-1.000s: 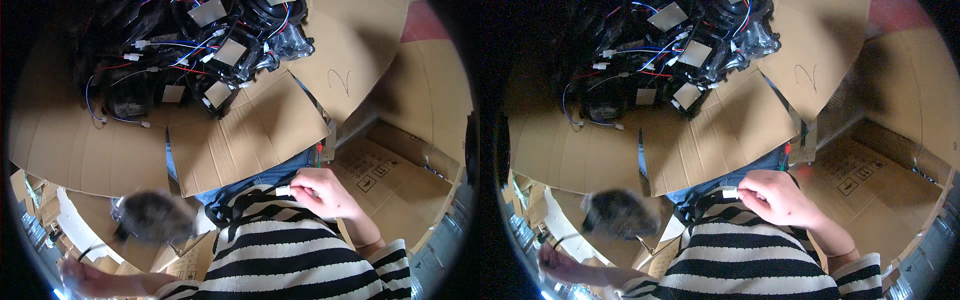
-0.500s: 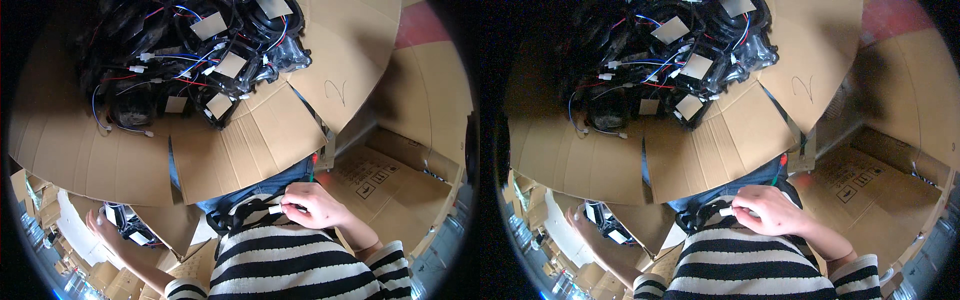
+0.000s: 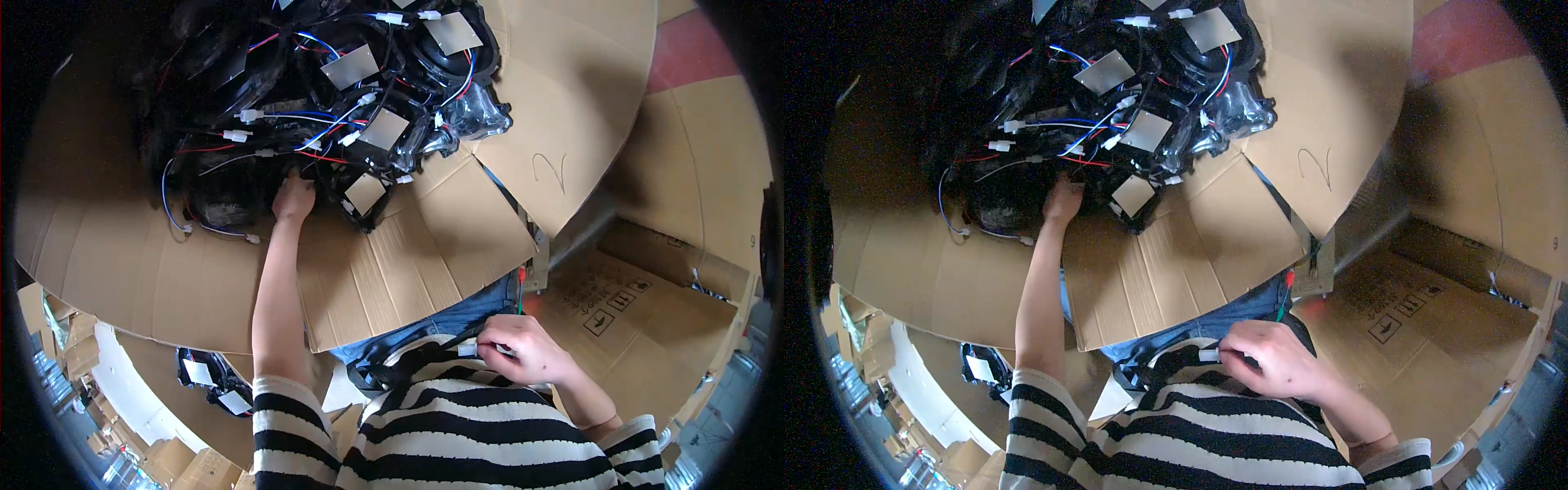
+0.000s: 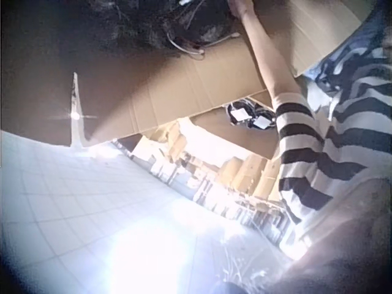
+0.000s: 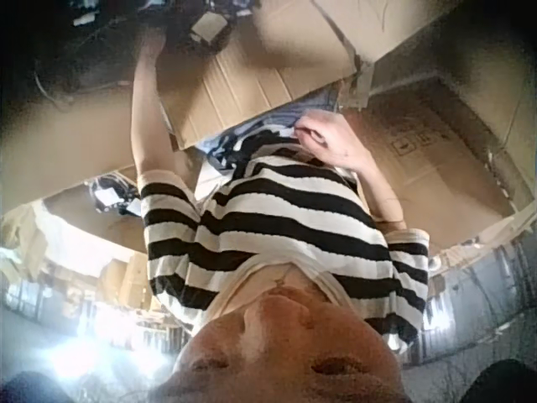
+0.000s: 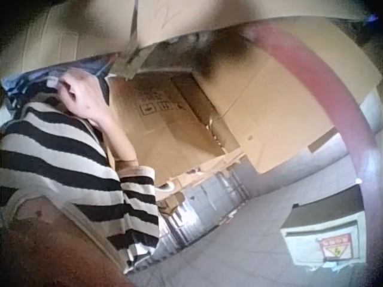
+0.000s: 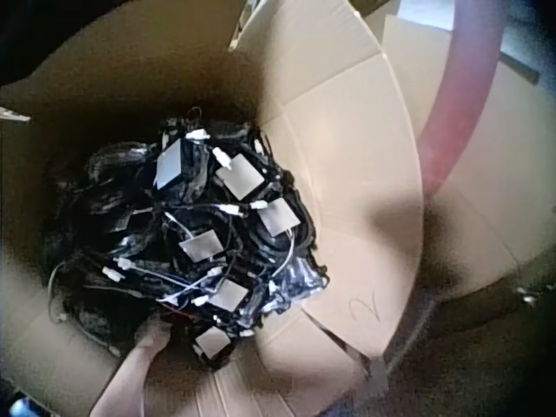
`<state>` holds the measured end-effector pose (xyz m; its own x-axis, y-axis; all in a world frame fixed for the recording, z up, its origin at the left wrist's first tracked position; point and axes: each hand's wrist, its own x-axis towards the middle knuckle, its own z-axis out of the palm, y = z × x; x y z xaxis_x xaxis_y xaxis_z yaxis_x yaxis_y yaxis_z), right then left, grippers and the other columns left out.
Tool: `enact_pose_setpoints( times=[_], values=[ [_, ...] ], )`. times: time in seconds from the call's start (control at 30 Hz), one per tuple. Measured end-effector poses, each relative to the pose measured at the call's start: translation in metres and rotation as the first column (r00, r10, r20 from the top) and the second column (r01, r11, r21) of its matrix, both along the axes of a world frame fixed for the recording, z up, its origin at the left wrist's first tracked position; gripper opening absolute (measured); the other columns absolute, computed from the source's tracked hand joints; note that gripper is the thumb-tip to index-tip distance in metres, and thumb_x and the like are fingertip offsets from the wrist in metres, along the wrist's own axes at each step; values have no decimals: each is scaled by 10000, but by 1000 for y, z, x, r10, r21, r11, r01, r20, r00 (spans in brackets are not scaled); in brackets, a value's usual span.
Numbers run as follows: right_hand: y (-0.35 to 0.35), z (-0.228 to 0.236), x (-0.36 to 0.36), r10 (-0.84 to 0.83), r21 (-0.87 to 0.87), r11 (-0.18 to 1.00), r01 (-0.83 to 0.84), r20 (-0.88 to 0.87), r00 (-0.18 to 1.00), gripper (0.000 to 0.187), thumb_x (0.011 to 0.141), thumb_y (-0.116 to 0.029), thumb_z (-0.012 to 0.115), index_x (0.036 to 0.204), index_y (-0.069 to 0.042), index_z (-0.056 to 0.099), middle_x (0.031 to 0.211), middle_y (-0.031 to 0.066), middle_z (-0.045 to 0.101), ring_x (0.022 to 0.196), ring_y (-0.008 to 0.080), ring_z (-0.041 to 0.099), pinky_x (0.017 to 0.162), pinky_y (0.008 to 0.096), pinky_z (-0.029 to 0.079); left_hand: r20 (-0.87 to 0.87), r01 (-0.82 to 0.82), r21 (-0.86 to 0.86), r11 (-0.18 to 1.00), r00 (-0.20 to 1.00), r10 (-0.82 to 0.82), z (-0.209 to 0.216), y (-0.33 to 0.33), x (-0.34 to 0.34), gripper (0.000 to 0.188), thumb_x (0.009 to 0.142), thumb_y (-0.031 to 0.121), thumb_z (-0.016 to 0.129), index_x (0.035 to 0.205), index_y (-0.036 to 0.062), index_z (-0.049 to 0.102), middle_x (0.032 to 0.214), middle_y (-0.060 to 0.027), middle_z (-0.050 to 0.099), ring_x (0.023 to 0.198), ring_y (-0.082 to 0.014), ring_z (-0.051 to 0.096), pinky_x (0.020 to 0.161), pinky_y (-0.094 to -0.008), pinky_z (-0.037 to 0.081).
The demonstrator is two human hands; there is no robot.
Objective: The person repeatedly picks up small black plastic components with attached wires from a cardboard box and connects their white connectors to a multi-branch white cable harness held in the other hand. The person handles the components one at a time, connecting and occasionally disconnecting them throughout the clip.
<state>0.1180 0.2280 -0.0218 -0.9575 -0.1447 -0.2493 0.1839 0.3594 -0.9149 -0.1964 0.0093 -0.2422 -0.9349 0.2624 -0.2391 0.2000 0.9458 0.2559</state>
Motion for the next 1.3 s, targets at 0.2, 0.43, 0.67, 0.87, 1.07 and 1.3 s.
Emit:
enact_pose_setpoints(
  times=[0.2, 0.43, 0.67, 0.87, 1.07, 1.3],
  values=[
    [-5, 0, -4, 14, 2, 1000, -14, 5, 1000, 55, 725, -60, 559, 729, -10, 537, 677, 134, 531, 652, 306, 545, 597, 378, 439, 170, 93, -165, 982, 983, -65, 38, 25, 7, 215, 749, 256, 561, 904, 117, 612, 993, -160, 571, 935, -337, 548, 764, -441, 447],
    [-7, 1, -16, 40, -51, 998, -42, -53, 998, 65, 748, -66, 570, 767, -12, 539, 671, 116, 529, 624, 283, 537, 562, 370, 425, 156, 42, 465, 884, 980, -128, 130, -14, 85, 107, 798, 81, 527, 803, -10, 583, 793, -120, 568, 730, -239, 553, 698, -303, 434],
    [-12, 10, -23, 53, -114, 992, -52, 9, 999, 88, 763, -76, 578, 798, -13, 528, 682, 95, 535, 603, 256, 536, 544, 349, 419, 578, -433, 758, 488, 793, -194, 181, -10, 163, 227, 918, 137, 397, 967, -38, 532, 642, -8, 509, 572, -48, 442, 548, -176, 370],
    [-11, 25, -30, 37, -174, 984, -44, -42, 998, 90, 747, -51, 594, 789, -18, 522, 668, 83, 514, 586, 238, 515, 523, 337, 396, 549, -325, 774, 544, 773, -318, 211, -2, 184, 285, 898, 119, 432, 1117, -50, 502, 692, -33, 555, 569, -63, 459, 526, -184, 380],
    [-5, 30, -39, -37, -187, 982, 17, -102, 994, 69, 741, -24, 593, 783, -19, 538, 671, 68, 509, 579, 203, 492, 508, 308, 374, 423, -267, 893, 363, 772, -474, 213, 0, 191, 268, 861, 81, 488, 1083, -63, 526, 764, -86, 558, 657, -123, 525, 607, -234, 427],
    [0, 32, -38, -125, -281, 955, 91, -106, 986, 55, 742, -10, 591, 785, -6, 556, 706, 56, 532, 596, 159, 488, 513, 270, 367, 283, -138, 939, 315, 830, -480, 210, 16, 193, 248, 789, 78, 539, 993, -56, 583, 861, -137, 616, 722, -195, 586, 644, -287, 459]
  ],
)
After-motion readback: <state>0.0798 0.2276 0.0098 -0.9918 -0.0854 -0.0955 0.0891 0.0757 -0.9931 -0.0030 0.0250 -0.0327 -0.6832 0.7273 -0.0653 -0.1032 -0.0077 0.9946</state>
